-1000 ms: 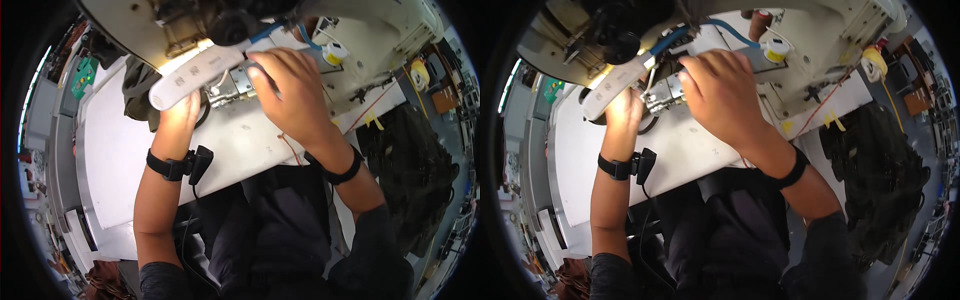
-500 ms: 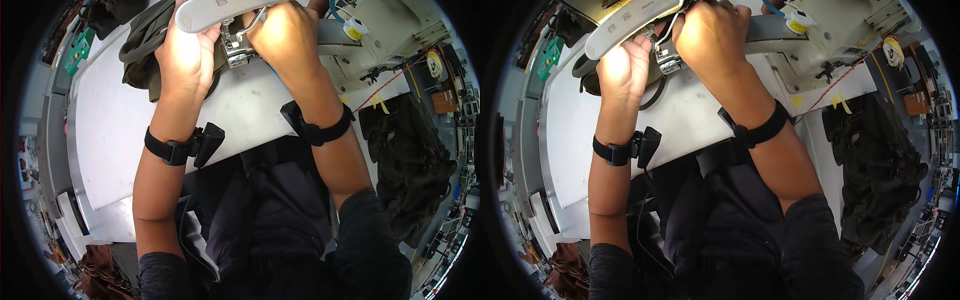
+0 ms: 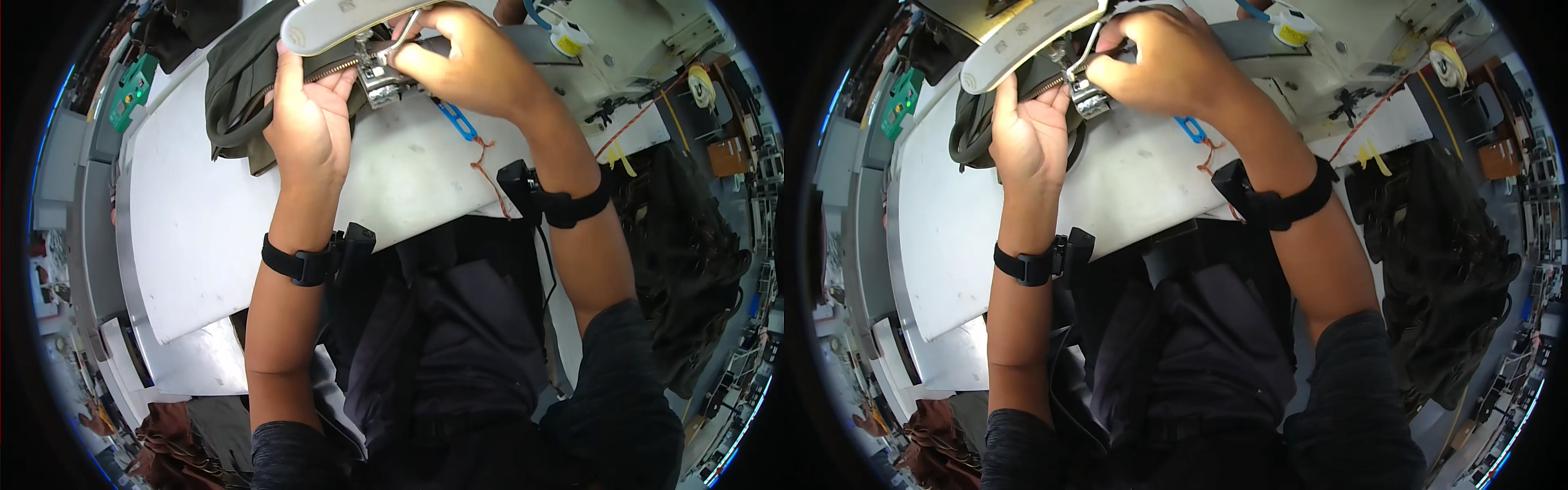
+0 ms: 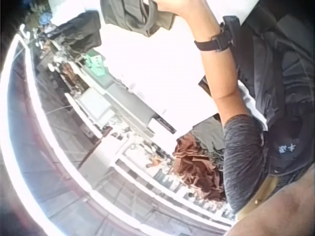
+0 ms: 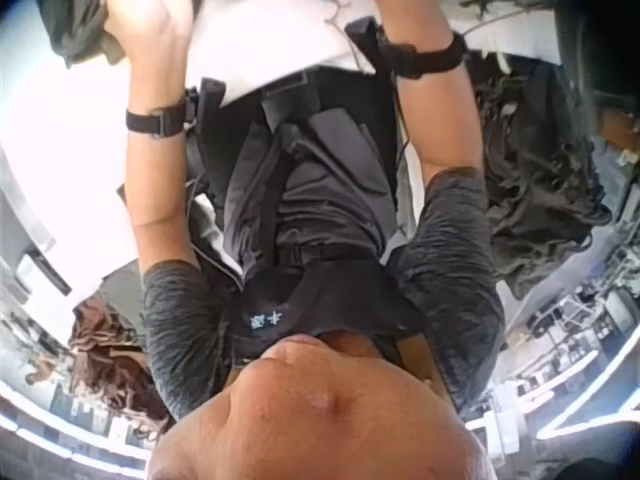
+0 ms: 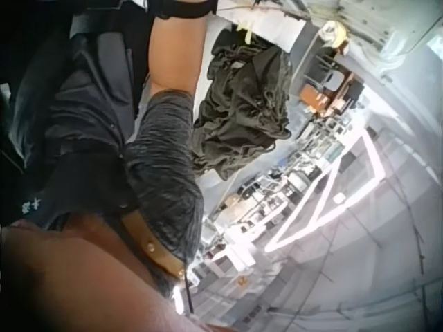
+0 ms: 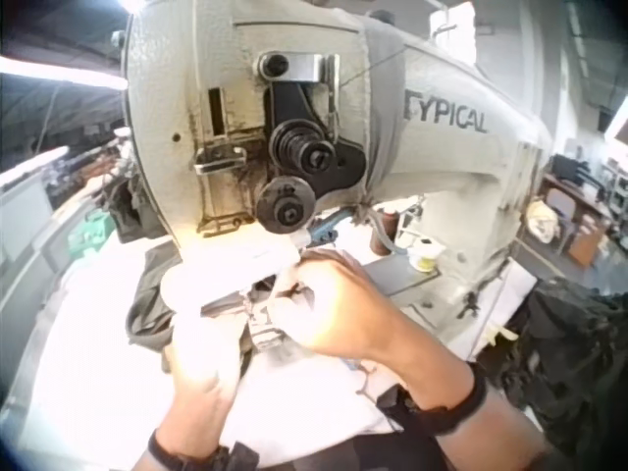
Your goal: The person sews a dark green fabric bag using an industrial sewing machine. They repeatedly align the zipper and bag edges, feed the bag through the machine, and trim excess thread with scissors. The person handles the bag multiple times to stitch different sections and inspect the seams.
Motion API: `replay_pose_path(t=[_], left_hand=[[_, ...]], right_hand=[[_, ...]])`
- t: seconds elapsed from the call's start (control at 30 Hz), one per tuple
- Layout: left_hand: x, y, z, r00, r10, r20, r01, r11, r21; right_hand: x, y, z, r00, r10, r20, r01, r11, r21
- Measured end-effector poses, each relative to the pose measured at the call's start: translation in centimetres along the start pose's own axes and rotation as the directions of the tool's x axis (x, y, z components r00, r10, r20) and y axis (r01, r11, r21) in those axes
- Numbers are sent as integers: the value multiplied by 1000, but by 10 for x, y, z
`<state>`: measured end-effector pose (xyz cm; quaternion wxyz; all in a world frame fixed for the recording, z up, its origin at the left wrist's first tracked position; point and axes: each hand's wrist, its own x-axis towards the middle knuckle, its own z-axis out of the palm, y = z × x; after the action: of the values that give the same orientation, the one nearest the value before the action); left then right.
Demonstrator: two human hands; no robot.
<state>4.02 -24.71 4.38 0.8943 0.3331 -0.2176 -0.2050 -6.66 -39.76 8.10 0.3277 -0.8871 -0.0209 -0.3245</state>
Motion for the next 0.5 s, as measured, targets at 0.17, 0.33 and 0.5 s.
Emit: replay_pose_path(t=[0.17,0.33,0.5], left_hand=[[-9,-1,2,1000,-3,8,3,999,44],[-15,-2,5,1000,-13,10,13,1000,23],[-22,1,5,997,-40,-66,40,999,-7]], right_hand=[[-2,9,10,994,62,-88,-65,997,-33],[-1,15,16,969,214,-122,-218,976,-15],[-1,11,15,976,196,-94,-192,980,45]])
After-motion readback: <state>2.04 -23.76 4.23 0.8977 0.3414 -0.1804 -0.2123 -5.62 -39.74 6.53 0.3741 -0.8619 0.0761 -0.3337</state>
